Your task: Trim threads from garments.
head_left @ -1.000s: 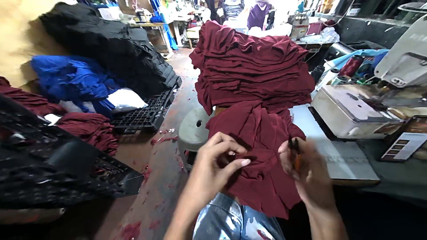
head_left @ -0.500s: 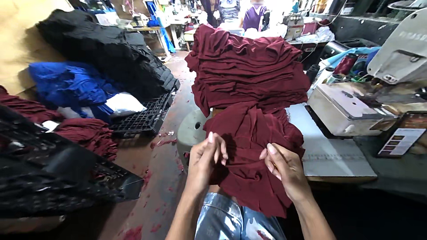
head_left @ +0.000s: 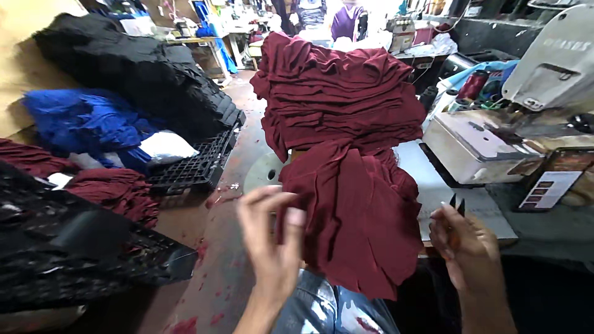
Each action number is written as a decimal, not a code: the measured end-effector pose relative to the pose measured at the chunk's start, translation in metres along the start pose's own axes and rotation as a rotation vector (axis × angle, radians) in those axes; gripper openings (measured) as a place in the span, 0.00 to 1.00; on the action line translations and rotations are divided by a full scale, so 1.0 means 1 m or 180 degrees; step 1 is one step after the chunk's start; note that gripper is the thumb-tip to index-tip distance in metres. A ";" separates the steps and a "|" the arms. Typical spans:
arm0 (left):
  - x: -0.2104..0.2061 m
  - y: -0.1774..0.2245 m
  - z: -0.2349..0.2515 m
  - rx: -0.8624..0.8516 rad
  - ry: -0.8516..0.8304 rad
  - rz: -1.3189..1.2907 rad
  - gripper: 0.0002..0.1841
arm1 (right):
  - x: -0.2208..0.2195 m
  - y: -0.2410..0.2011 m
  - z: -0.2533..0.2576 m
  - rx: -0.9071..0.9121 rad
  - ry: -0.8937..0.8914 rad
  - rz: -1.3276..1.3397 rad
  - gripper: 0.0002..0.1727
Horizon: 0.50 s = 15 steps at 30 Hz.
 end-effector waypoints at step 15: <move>0.021 -0.001 -0.010 0.1010 -0.0778 -0.1071 0.14 | -0.051 -0.058 -0.067 0.1374 -0.0786 -0.1536 0.08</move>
Point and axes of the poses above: each hand's wrist, its own z-axis towards the middle knuckle, its own x-axis out of the back of the hand, y = z × x, the point moved 3 cm from there along z, towards the middle knuckle, and after that the axes turned 2 degrees about x, right-handed, at the moved point
